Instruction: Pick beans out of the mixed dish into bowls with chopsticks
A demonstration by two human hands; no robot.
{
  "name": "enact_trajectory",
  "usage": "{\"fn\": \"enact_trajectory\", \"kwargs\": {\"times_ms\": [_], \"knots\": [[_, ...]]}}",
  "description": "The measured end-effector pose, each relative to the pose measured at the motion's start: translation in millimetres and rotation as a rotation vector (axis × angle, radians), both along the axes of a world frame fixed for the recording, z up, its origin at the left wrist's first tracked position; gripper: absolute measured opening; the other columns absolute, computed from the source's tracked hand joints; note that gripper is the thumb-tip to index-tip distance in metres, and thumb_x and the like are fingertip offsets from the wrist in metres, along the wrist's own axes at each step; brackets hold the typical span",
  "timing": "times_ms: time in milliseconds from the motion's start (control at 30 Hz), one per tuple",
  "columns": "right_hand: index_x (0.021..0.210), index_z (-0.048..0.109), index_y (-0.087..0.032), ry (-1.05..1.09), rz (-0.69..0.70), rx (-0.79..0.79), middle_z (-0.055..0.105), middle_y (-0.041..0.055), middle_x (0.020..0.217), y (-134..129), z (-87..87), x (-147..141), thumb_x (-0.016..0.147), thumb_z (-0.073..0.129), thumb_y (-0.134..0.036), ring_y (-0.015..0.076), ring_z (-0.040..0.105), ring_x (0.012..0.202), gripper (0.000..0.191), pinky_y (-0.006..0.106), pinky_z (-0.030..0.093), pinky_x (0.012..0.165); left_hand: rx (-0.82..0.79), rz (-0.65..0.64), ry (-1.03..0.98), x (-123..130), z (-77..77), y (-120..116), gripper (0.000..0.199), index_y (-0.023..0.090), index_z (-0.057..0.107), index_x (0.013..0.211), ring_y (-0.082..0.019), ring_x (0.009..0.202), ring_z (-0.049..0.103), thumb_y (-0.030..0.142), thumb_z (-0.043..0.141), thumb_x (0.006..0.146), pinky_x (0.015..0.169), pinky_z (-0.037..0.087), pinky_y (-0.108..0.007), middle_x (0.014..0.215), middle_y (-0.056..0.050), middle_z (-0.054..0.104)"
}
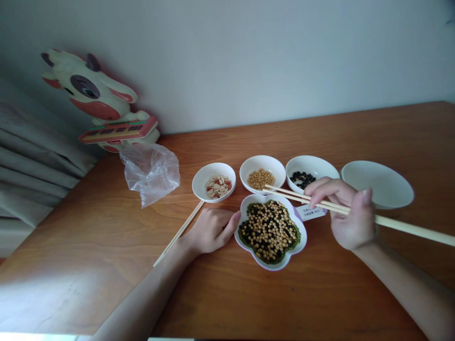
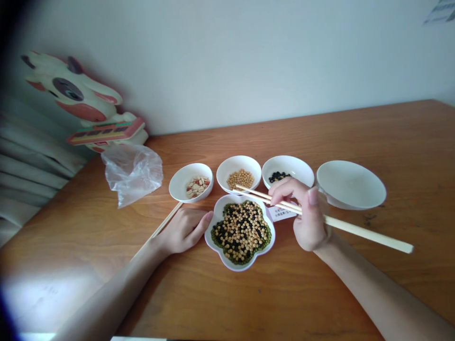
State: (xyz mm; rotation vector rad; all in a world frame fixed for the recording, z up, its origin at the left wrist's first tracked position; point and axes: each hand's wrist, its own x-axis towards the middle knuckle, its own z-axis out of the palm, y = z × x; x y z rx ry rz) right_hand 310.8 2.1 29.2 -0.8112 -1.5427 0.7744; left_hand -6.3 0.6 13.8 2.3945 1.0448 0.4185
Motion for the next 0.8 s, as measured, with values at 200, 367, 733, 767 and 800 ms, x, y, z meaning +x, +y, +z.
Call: {"fn": "enact_trajectory", "kwargs": {"times_ms": [200,367,733,767,800], "knots": [[0.087,0.067,-0.023,-0.238,0.298,-0.124,0.067,0.0059,0.082,-13.2,-6.2,-8.1,0.111,0.024,-0.061,0.0241,0.063,0.078,0.062,0.038,0.045,0.071,0.007,-0.001,0.000,0.8,2.7,-0.3,0.050,0.019,0.046,0.070,-0.013,0.058,0.045,0.034,0.028,0.115,0.063,0.034,-0.031,0.067,-0.002,0.059],[0.089,0.064,-0.023,-0.368,0.312,-0.148,0.067,0.0057,0.084,-17.9,-9.5,-14.3,0.111,0.021,-0.062,0.0229,0.062,0.076,0.063,0.038,0.043,0.072,-0.002,-0.004,-0.008,0.9,3.2,-0.4,0.050,0.019,0.043,0.070,-0.012,0.058,0.044,0.034,0.028,0.115,0.063,0.032,-0.031,0.066,-0.002,0.057],[0.093,0.062,-0.022,-0.382,0.321,-0.061,0.067,0.0054,0.087,-18.0,-9.4,-18.3,0.114,0.026,-0.050,0.0226,0.063,0.082,0.050,0.038,0.044,0.078,-0.013,0.005,0.000,0.6,2.4,-0.4,0.049,0.018,0.043,0.071,-0.012,0.059,0.043,0.035,0.027,0.115,0.064,0.032,-0.030,0.068,-0.002,0.058],[0.093,0.062,-0.022,-0.383,0.320,-0.058,0.067,0.0055,0.087,-18.2,-9.5,-18.8,0.114,0.026,-0.050,0.0228,0.063,0.082,0.050,0.038,0.044,0.078,-0.013,0.005,0.000,0.7,2.5,-0.4,0.049,0.018,0.043,0.071,-0.012,0.059,0.043,0.035,0.027,0.115,0.064,0.032,-0.030,0.068,-0.002,0.058],[0.093,0.062,-0.023,-0.389,0.318,-0.052,0.067,0.0055,0.087,-18.4,-9.4,-19.5,0.114,0.026,-0.051,0.0230,0.063,0.082,0.051,0.038,0.044,0.078,-0.011,0.005,0.000,0.7,2.6,-0.5,0.049,0.018,0.043,0.071,-0.012,0.059,0.043,0.035,0.027,0.115,0.064,0.032,-0.030,0.068,-0.002,0.058]]}}
